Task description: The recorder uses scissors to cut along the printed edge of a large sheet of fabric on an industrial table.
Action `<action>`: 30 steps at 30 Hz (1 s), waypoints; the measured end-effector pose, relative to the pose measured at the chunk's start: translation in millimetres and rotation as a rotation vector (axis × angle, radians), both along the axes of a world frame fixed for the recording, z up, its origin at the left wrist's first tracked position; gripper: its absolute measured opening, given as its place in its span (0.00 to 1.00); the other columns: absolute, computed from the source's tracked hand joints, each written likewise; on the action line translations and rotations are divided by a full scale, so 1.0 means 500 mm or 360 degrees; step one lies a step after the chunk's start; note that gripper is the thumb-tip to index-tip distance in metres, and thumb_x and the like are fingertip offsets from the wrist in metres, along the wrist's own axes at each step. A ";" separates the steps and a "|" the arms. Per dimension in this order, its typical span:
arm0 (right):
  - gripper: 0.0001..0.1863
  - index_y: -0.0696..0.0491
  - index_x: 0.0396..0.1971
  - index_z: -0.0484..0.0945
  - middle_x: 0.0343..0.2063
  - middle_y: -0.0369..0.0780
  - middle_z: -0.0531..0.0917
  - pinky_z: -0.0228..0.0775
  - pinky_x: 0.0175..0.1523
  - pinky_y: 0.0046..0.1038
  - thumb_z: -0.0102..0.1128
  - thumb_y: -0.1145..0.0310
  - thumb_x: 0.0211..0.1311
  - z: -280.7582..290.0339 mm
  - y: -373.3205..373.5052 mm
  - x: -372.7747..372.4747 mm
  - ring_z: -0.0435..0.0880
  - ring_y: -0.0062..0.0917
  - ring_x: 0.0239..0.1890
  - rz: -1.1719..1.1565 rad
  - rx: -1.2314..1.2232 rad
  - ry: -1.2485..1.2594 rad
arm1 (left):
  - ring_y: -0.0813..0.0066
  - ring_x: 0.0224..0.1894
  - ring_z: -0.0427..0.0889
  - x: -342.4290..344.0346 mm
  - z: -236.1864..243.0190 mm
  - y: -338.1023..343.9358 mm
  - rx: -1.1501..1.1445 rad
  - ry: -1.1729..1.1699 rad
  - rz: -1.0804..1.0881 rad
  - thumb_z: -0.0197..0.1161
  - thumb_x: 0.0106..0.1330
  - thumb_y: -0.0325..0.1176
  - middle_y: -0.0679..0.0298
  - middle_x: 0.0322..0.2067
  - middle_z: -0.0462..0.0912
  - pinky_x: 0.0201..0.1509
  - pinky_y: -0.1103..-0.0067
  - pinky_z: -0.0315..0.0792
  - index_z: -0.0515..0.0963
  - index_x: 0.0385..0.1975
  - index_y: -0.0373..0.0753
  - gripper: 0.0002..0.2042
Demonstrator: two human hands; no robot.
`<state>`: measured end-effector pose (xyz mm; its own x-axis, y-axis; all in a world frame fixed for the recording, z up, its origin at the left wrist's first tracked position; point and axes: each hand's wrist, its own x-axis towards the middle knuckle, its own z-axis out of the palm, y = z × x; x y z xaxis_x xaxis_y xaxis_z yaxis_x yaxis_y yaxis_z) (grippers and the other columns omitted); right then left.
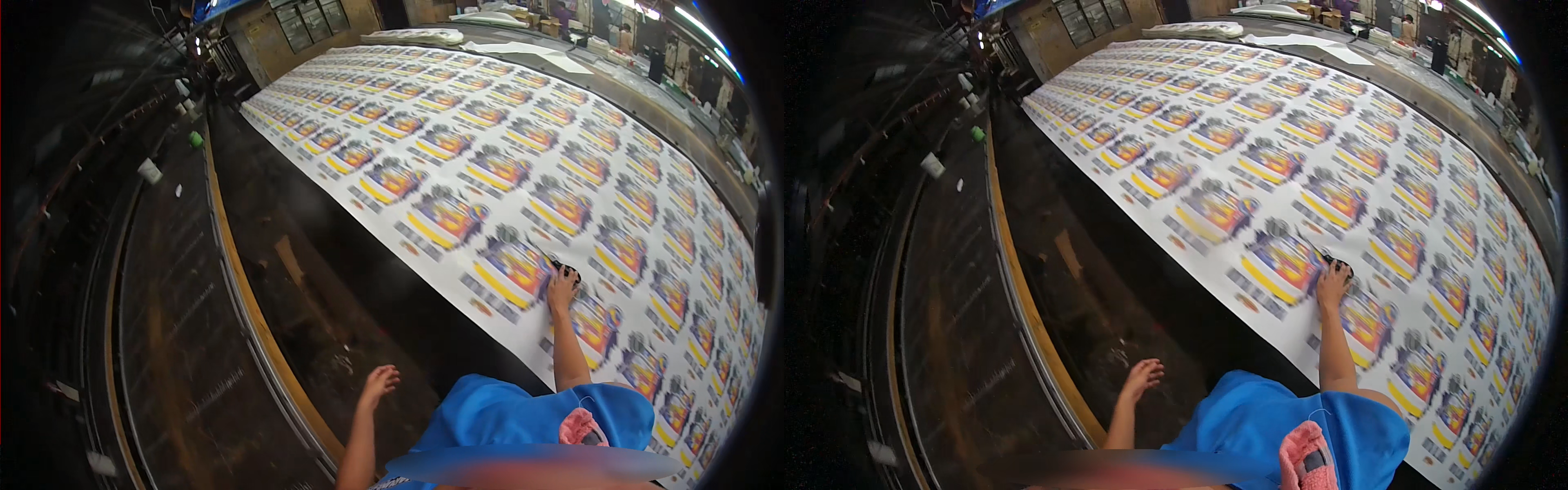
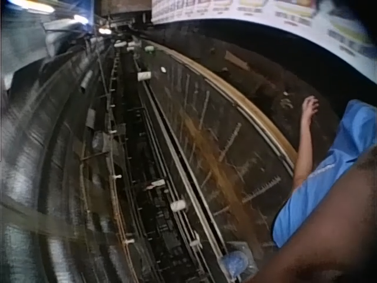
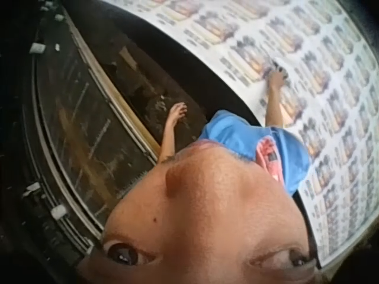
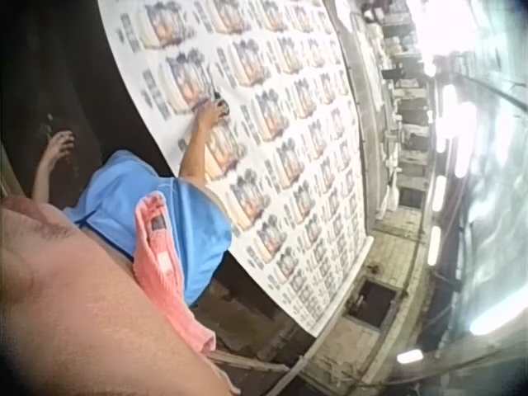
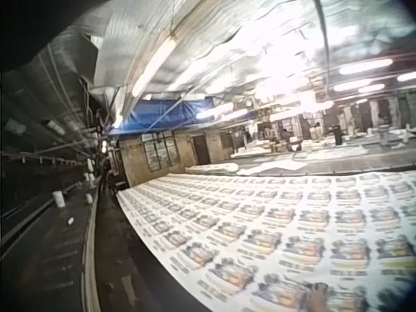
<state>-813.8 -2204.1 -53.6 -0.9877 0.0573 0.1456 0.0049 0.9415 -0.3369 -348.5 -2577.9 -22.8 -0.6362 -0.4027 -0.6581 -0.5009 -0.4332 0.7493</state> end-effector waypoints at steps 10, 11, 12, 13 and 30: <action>0.37 0.53 0.72 0.58 0.70 0.58 0.59 0.40 0.73 0.59 0.49 0.50 0.68 -0.007 -0.722 -0.272 0.50 0.49 0.75 0.0397 0.0071 0.0052 | 0.76 0.47 0.83 -0.205 0.051 -0.478 -0.0054 0.0173 0.0153 0.57 0.74 0.41 0.65 0.49 0.82 0.50 0.75 0.76 0.74 0.56 0.44 0.15; 0.37 0.53 0.72 0.58 0.70 0.58 0.59 0.40 0.73 0.59 0.49 0.50 0.68 -0.006 -0.774 -0.307 0.50 0.49 0.75 0.0391 0.0066 0.0064 | 0.75 0.47 0.83 -0.210 0.036 -0.526 -0.0013 0.0177 0.0169 0.57 0.74 0.41 0.64 0.49 0.83 0.49 0.75 0.76 0.74 0.56 0.44 0.15; 0.37 0.53 0.72 0.57 0.70 0.57 0.58 0.40 0.73 0.59 0.49 0.50 0.69 -0.002 -0.844 -0.336 0.49 0.48 0.75 0.0440 0.0073 0.0029 | 0.74 0.47 0.83 -0.216 0.013 -0.565 0.0034 0.0129 0.0179 0.57 0.74 0.41 0.64 0.49 0.83 0.50 0.74 0.76 0.74 0.57 0.44 0.16; 0.37 0.53 0.72 0.57 0.70 0.56 0.58 0.40 0.73 0.59 0.49 0.50 0.69 0.004 -0.915 -0.363 0.49 0.47 0.76 0.0486 0.0076 -0.0005 | 0.73 0.47 0.83 -0.220 -0.013 -0.610 0.0078 0.0070 0.0156 0.58 0.74 0.42 0.64 0.49 0.83 0.50 0.73 0.76 0.73 0.57 0.44 0.17; 0.34 0.50 0.73 0.54 0.69 0.53 0.60 0.48 0.69 0.61 0.43 0.59 0.69 0.010 -1.481 -0.525 0.54 0.44 0.74 -0.0299 0.0387 0.0038 | 0.76 0.48 0.82 -0.755 0.048 -1.645 -0.0188 0.0029 -0.0378 0.57 0.73 0.43 0.65 0.50 0.82 0.52 0.75 0.74 0.75 0.56 0.45 0.16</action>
<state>-1076.5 -2944.6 -48.5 -0.9592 0.1992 0.2008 0.1814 0.9779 -0.1038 -726.0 -3400.6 1.1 -0.7333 -0.3139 -0.6031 -0.5641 -0.2143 0.7974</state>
